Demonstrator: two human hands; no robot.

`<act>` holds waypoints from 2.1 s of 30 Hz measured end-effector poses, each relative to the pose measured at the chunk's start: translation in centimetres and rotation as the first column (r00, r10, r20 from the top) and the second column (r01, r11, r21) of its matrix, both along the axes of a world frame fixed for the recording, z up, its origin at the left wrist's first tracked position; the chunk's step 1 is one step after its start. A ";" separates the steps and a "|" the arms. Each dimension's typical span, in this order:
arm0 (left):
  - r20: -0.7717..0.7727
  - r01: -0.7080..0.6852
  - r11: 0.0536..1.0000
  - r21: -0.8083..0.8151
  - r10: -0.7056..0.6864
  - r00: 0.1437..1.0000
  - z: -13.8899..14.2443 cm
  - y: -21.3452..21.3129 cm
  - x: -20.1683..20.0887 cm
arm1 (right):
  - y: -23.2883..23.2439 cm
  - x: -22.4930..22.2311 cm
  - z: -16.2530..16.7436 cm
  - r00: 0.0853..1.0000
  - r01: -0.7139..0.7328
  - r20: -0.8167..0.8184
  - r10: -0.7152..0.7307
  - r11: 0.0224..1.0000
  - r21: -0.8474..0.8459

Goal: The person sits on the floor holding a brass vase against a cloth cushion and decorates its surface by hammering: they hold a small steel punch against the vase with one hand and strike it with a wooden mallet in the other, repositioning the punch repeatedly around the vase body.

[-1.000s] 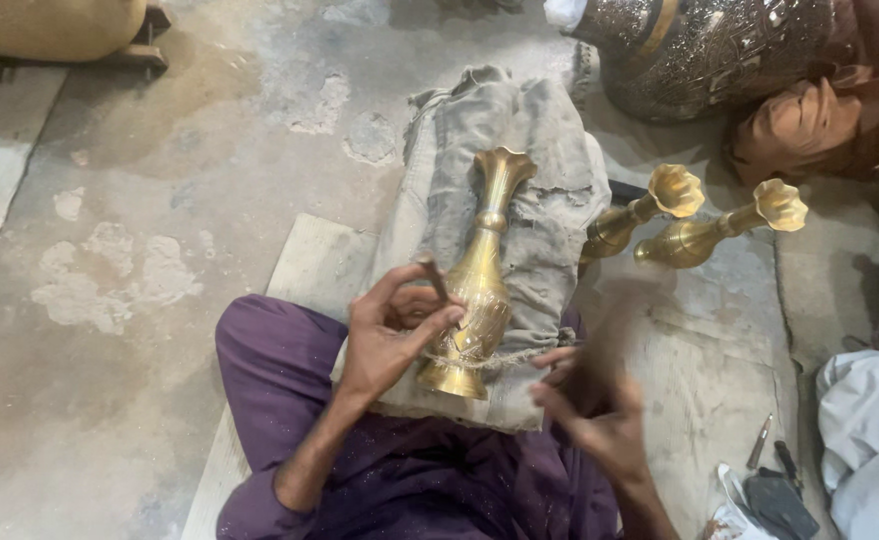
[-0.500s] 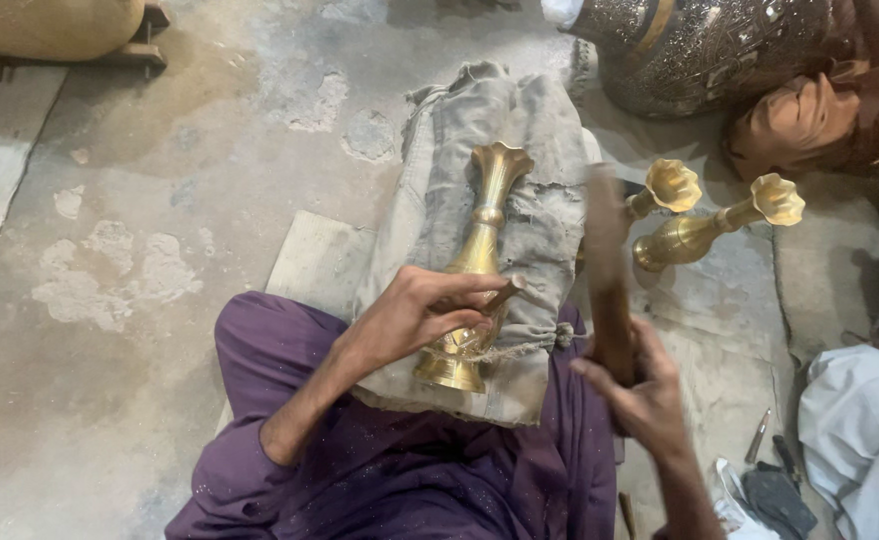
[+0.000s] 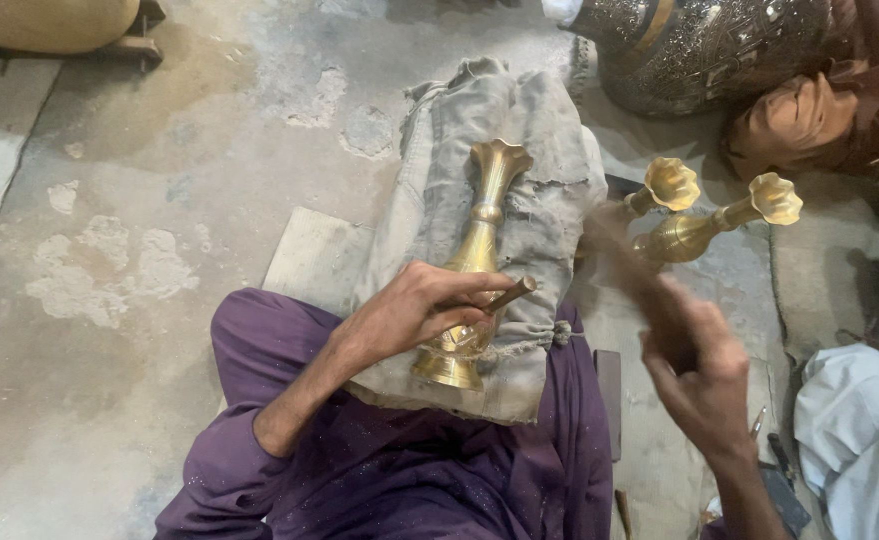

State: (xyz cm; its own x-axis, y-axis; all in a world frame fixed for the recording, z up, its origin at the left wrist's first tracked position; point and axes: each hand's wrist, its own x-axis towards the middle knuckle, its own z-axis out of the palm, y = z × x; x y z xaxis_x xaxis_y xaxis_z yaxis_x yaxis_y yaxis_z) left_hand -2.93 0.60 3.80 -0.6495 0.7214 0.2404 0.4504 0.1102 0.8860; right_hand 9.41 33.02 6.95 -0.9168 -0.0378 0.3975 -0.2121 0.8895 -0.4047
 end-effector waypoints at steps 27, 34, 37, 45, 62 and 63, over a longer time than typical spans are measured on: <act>0.030 -0.042 0.999 0.015 0.041 0.999 -1.6 0.1 0.3 | -0.1 0.2 3.3 0.993 0.032 0.090 -0.078 0.904 0.426; 0.022 -0.045 0.999 0.023 0.044 0.999 -2.0 0.3 0.2 | 0.5 0.1 3.9 0.992 0.081 0.066 -0.103 0.957 0.280; 0.019 -0.043 0.998 0.039 0.043 0.999 -2.0 0.2 0.3 | 0.8 -0.1 3.9 0.995 0.026 0.087 -0.044 0.979 0.204; 0.075 -0.116 0.993 0.021 0.114 0.991 -1.6 0.1 0.8 | 0.3 -1.1 4.4 0.988 0.011 0.154 0.003 0.996 -0.092; 0.141 -0.119 0.991 0.064 0.109 0.984 -1.5 -0.3 0.9 | -0.2 -1.6 5.2 0.983 -0.034 0.182 -0.027 0.947 0.321; 0.155 -0.116 0.991 0.066 0.105 0.982 -1.7 -0.3 0.8 | -0.1 -1.5 5.2 0.979 -0.001 0.170 -0.111 0.836 0.548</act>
